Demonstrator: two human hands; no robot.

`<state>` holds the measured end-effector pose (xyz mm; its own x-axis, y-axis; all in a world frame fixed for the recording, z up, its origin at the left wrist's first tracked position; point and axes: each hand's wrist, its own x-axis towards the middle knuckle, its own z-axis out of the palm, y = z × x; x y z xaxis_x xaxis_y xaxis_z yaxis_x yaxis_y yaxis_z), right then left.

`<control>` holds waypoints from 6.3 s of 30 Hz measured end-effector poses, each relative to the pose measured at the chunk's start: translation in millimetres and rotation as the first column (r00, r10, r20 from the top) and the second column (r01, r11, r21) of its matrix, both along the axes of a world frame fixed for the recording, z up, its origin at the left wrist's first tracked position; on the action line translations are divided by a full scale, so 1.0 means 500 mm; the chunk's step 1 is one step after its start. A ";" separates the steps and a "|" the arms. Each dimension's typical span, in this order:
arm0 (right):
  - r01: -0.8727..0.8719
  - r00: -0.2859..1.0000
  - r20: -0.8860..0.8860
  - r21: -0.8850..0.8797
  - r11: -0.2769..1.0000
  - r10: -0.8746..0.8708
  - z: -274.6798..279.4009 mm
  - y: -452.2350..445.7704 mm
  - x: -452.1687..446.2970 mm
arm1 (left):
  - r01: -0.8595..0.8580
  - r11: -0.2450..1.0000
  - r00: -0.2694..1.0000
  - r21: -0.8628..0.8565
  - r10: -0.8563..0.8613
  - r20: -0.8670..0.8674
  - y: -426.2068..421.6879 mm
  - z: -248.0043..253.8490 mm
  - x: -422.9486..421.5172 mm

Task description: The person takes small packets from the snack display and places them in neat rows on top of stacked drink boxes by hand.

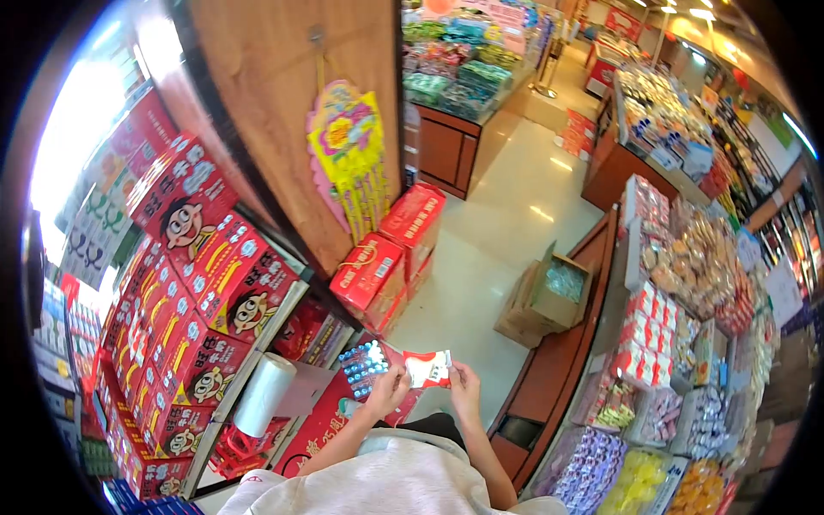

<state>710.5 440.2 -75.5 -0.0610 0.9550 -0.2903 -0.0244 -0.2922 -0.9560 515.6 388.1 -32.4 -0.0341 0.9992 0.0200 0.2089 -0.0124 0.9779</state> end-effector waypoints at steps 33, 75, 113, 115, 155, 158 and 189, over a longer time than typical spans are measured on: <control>0.707 0.704 -0.042 -0.052 0.705 -0.709 -0.061 -0.078 0.467 | 0.791 0.612 0.610 -0.015 -0.790 -0.055 0.282 -0.076 0.541; 0.779 0.142 0.386 0.525 0.344 -0.911 0.035 0.333 0.867 | 0.904 0.424 0.426 0.046 -0.891 -0.154 0.759 -0.024 1.168; 0.470 0.148 0.846 0.395 0.789 -0.512 -0.051 0.423 1.116 | 0.864 0.354 0.503 0.359 -0.652 -0.567 0.766 -0.089 1.268; 0.410 0.092 0.778 0.540 0.735 -0.622 -0.023 0.421 1.078 | 0.795 0.458 0.605 0.398 -0.648 -0.463 0.756 -0.087 1.194; -0.778 0.621 0.336 0.154 0.610 0.708 0.017 0.185 0.163 | -0.240 0.968 0.966 0.074 0.245 -0.077 0.121 -0.104 0.255; -0.812 0.577 0.326 0.127 0.570 0.749 0.011 0.203 0.131 | -0.283 0.958 0.953 0.040 0.286 -0.104 0.115 -0.091 0.228; -0.967 -0.075 0.273 0.217 -0.137 0.959 0.026 0.305 -0.479 | -0.938 0.345 0.339 0.022 0.930 -0.143 0.034 -0.114 -0.142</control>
<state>471.1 592.8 -62.3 -0.9897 -0.1176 -0.0817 0.0497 0.2530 -0.9662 444.5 405.1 -89.4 -0.9477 0.3156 0.0470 0.1509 0.3134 0.9376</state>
